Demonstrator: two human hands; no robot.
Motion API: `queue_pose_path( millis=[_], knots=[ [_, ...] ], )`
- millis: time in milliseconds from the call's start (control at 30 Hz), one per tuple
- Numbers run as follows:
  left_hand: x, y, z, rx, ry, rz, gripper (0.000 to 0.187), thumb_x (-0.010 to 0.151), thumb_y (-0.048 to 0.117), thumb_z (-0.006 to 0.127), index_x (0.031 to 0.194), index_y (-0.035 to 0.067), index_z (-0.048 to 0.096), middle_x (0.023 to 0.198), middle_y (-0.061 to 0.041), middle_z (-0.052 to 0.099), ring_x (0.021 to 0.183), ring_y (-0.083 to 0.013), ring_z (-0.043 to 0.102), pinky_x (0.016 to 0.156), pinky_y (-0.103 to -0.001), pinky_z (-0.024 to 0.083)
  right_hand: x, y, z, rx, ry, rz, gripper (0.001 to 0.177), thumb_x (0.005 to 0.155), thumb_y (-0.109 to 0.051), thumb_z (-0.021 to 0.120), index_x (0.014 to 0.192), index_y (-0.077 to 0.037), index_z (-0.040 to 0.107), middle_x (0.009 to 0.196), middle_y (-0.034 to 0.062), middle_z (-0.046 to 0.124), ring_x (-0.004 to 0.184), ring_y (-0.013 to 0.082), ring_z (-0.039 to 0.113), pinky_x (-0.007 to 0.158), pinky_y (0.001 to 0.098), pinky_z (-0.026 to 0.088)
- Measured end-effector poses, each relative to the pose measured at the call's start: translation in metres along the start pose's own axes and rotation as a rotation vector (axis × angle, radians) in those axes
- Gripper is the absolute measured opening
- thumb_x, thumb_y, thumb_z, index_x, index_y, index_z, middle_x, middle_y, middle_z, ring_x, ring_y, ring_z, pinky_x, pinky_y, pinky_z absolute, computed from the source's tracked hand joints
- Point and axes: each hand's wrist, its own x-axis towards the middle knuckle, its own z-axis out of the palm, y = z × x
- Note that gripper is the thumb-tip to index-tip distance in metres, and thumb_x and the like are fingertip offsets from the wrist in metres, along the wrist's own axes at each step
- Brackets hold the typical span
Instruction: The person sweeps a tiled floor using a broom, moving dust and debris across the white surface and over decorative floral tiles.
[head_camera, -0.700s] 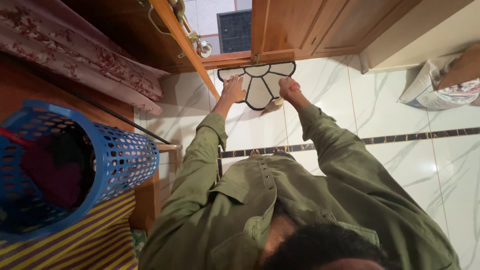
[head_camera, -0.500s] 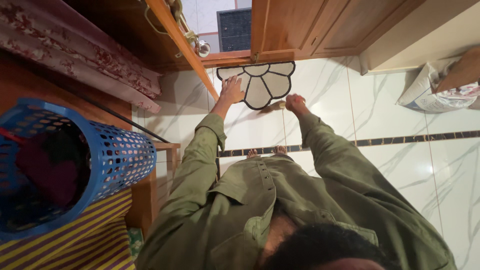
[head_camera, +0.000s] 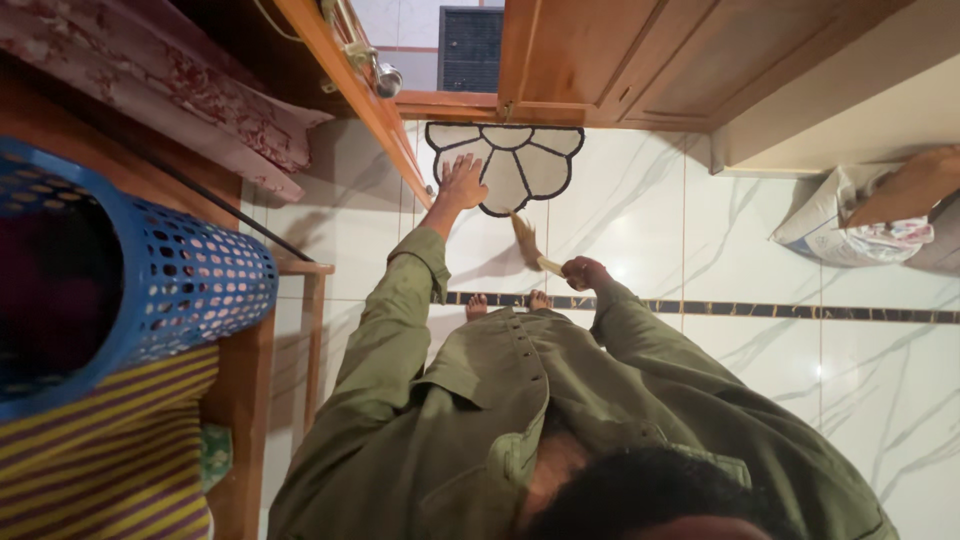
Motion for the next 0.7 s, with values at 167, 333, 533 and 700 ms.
queue_pose_path(
  millis=[167, 333, 533, 700],
  knots=[
    [-0.001, 0.022, 0.006, -0.023, -0.018, -0.050, 0.075, 0.093, 0.036, 0.059, 0.159, 0.010, 0.032, 0.169, -0.014, 0.022, 0.157, -0.0325, 0.017, 0.126, -0.057, 0.010, 0.007, -0.012, -0.025, 0.011, -0.022, -0.062, 0.012, 0.098, -0.018, 0.062, 0.100, -0.008, 0.068, 0.073, 0.0087, 0.064, 0.055, 0.0163, 0.055, 0.045, 0.0289, 0.046],
    [-0.005, 0.037, 0.017, -0.039, -0.015, -0.077, 0.075, 0.095, 0.036, 0.059, 0.159, 0.008, 0.032, 0.170, -0.014, 0.021, 0.157, -0.0319, 0.017, 0.127, -0.056, 0.011, 0.007, -0.065, -0.059, -0.134, 0.179, 0.110, 0.017, 0.099, -0.019, 0.064, 0.101, -0.001, 0.062, 0.067, 0.0078, 0.059, 0.050, 0.0157, 0.054, 0.040, 0.0295, 0.041],
    [-0.010, 0.044, 0.029, -0.060, -0.016, -0.123, 0.075, 0.095, 0.037, 0.060, 0.159, 0.010, 0.032, 0.169, -0.013, 0.021, 0.157, -0.0313, 0.016, 0.126, -0.056, 0.010, -0.020, -0.094, -0.097, -0.218, 0.233, -0.063, 0.033, 0.098, -0.018, 0.062, 0.106, 0.015, 0.062, 0.064, 0.0074, 0.057, 0.047, 0.0162, 0.053, 0.037, 0.0315, 0.039],
    [-0.015, 0.044, 0.036, -0.058, -0.014, -0.144, 0.075, 0.095, 0.037, 0.060, 0.159, 0.009, 0.033, 0.169, -0.014, 0.022, 0.157, -0.0319, 0.017, 0.126, -0.056, 0.011, -0.015, -0.089, -0.111, -0.053, 0.245, -0.166, 0.035, 0.092, -0.012, 0.062, 0.119, 0.007, 0.051, 0.069, 0.0046, 0.058, 0.050, 0.0187, 0.062, 0.042, 0.0324, 0.057]
  ],
)
